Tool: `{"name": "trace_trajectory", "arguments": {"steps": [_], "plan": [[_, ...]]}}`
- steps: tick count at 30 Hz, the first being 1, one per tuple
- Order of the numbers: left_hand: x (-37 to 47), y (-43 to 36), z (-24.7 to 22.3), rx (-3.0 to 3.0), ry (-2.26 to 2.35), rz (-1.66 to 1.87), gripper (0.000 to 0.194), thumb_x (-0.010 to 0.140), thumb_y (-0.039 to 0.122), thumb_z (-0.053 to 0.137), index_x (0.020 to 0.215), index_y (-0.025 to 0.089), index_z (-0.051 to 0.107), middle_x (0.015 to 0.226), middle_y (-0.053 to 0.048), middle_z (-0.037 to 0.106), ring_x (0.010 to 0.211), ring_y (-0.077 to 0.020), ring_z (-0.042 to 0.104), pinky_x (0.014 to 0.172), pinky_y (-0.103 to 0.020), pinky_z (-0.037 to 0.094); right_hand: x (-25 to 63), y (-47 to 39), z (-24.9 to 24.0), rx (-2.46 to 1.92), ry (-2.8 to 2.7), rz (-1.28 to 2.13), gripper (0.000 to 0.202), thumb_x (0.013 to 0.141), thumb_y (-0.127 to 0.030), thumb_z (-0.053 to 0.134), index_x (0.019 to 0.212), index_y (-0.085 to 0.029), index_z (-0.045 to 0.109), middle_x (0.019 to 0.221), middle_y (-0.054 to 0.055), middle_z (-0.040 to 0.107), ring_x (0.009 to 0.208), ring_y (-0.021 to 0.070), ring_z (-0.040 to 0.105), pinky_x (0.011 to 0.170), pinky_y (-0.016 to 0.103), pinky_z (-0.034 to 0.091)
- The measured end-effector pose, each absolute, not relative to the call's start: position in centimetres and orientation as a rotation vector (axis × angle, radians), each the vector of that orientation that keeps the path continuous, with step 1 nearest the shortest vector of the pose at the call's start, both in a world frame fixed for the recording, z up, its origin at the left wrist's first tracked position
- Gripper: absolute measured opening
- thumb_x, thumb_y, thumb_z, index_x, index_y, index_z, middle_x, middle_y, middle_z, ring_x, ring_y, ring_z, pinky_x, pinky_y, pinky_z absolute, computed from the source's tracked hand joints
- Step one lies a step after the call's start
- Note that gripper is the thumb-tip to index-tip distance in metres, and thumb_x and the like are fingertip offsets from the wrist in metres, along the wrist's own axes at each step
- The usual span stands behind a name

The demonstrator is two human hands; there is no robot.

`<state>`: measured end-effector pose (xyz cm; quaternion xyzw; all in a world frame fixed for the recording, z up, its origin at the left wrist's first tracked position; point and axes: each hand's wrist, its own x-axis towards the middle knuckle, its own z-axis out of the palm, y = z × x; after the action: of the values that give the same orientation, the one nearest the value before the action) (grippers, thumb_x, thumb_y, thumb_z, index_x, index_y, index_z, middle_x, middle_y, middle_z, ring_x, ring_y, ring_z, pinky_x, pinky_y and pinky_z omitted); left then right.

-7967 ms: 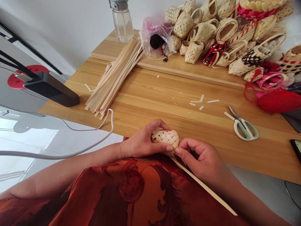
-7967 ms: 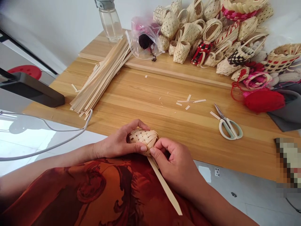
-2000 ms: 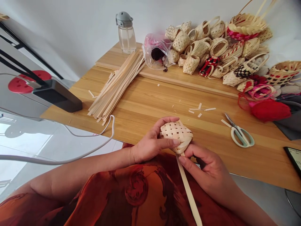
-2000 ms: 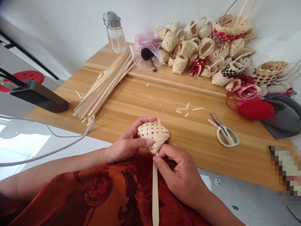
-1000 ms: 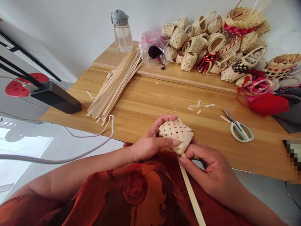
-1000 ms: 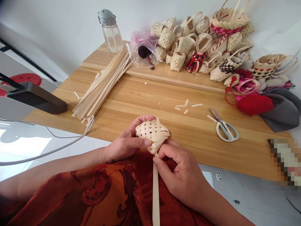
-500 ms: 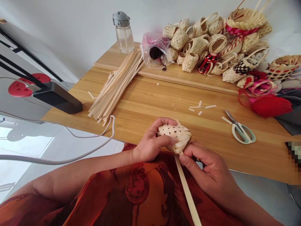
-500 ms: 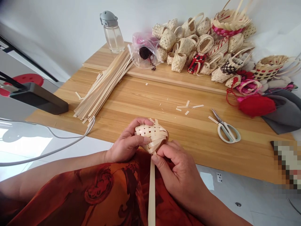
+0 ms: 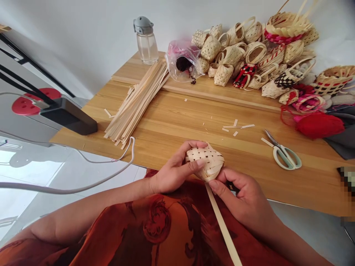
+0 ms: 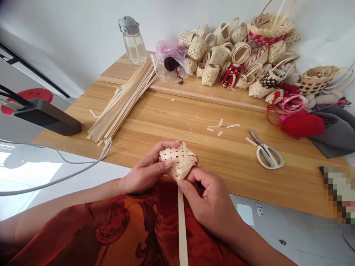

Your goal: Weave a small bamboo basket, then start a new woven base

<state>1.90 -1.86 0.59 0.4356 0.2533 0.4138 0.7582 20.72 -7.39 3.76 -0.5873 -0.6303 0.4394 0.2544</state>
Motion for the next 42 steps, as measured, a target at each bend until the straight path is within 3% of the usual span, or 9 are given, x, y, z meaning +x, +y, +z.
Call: {"name": "trace_trajectory", "arguments": {"steps": [5, 15, 23, 29, 34, 42], "plan": [[1.9, -1.7, 0.9, 0.901, 0.562, 0.855, 0.052, 0.08, 0.024, 0.076, 0.124, 0.022, 0.049, 0.124, -0.01, 0.062, 0.11, -0.0234, 0.061, 0.095, -0.036, 0.046, 21.1, -7.1, 4.0, -1.573, -1.669, 1.289, 0.032, 0.093, -0.043, 0.058, 0.071, -0.021, 0.056, 0.067, -0.003, 0.053, 0.063, 0.0119, 0.046, 0.056, 0.023, 0.039], [2.9, -1.4, 1.0, 0.913, 0.705, 0.964, 0.043, 0.08, 0.019, 0.073, 0.117, 0.021, 0.051, 0.104, -0.003, 0.062, 0.089, -0.0132, 0.059, 0.078, -0.024, 0.048, 21.9, -7.4, 4.0, -1.481, -1.766, 1.186, 0.022, 0.093, -0.035, 0.059, 0.076, -0.022, 0.059, 0.071, -0.002, 0.058, 0.068, 0.0131, 0.052, 0.067, 0.025, 0.043], [3.4, -1.3, 1.5, 1.075, 0.774, 1.034, 0.029, 0.086, 0.025, 0.067, 0.112, 0.017, 0.055, 0.13, -0.01, 0.055, 0.106, -0.0185, 0.059, 0.086, -0.027, 0.047, 20.7, -6.9, 3.4, -1.497, -1.609, 1.146, 0.025, 0.092, -0.037, 0.059, 0.073, -0.021, 0.056, 0.068, -0.001, 0.054, 0.065, 0.0138, 0.049, 0.06, 0.026, 0.04], [3.0, -1.0, 1.3, 0.958, 0.694, 0.928, 0.061, 0.075, 0.022, 0.08, 0.123, 0.021, 0.044, 0.117, -0.008, 0.061, 0.098, -0.017, 0.062, 0.087, -0.03, 0.049, 21.5, -6.2, 3.1, -1.589, -1.542, 1.139, 0.027, 0.088, -0.043, 0.065, 0.072, -0.021, 0.06, 0.063, -0.003, 0.056, 0.06, 0.0125, 0.049, 0.057, 0.025, 0.04], [2.6, -0.4, 1.0, 0.912, 0.691, 0.934, 0.056, 0.08, 0.025, 0.077, 0.125, 0.021, 0.044, 0.11, -0.007, 0.063, 0.092, -0.0151, 0.061, 0.081, -0.028, 0.049, 22.1, -5.9, 3.3, -1.572, -1.617, 1.166, 0.019, 0.088, -0.039, 0.066, 0.08, -0.022, 0.064, 0.074, -0.002, 0.065, 0.068, 0.0134, 0.056, 0.065, 0.024, 0.044], [2.3, -0.6, 0.3, 1.02, 0.655, 0.81, 0.065, 0.075, 0.028, 0.081, 0.126, 0.021, 0.041, 0.115, -0.008, 0.062, 0.1, -0.0172, 0.061, 0.087, -0.028, 0.048, 21.1, -6.5, 2.8, -1.546, -1.472, 1.255, 0.029, 0.089, -0.043, 0.063, 0.072, -0.02, 0.056, 0.064, -0.002, 0.053, 0.059, 0.0118, 0.045, 0.054, 0.024, 0.039]]}}
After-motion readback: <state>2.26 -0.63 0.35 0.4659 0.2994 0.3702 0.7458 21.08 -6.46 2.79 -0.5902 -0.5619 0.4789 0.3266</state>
